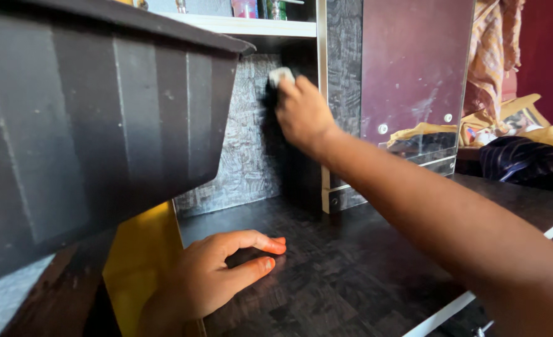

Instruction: The person wipes the top surface and the interior back panel of a dark-colored vanity unit using a small patterned cloth. The person repeatedly rubs the cloth over the flat surfaces and the vertical back panel inside the vanity's open compartment.

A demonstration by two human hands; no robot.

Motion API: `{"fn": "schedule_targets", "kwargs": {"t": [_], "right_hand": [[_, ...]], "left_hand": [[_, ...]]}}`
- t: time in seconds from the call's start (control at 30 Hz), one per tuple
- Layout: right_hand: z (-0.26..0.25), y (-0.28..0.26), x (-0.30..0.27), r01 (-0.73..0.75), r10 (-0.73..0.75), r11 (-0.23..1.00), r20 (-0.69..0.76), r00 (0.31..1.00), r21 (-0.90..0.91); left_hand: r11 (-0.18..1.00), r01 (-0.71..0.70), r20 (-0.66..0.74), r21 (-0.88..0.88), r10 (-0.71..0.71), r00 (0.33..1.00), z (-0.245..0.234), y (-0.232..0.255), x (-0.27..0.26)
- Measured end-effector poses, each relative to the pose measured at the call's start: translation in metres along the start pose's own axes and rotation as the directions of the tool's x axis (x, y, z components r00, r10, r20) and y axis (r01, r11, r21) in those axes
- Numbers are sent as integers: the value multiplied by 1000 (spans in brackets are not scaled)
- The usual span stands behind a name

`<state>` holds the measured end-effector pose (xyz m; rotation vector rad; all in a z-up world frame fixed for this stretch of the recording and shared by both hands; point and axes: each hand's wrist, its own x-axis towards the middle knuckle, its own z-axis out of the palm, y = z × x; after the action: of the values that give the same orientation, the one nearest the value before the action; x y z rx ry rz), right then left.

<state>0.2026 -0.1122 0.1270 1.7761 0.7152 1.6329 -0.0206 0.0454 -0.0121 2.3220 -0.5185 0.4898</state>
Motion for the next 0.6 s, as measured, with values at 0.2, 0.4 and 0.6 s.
{"fn": "schedule_targets", "kwargs": {"t": [0.2,0.4,0.6], "right_hand": [[-32,-5,-78,169,-183,951,29,983,260],[-38,25,-52,-21,59,977,-176,983,211],[-28,-32,-48,237,-216,970,264,940,-49]], "left_hand": [[1000,-16,-10,10,16,1000,8,12,6],[989,140,-4,49,-140,990,2,7,-5],[999,41,-2,13,-41,999,7,3,-3]]}}
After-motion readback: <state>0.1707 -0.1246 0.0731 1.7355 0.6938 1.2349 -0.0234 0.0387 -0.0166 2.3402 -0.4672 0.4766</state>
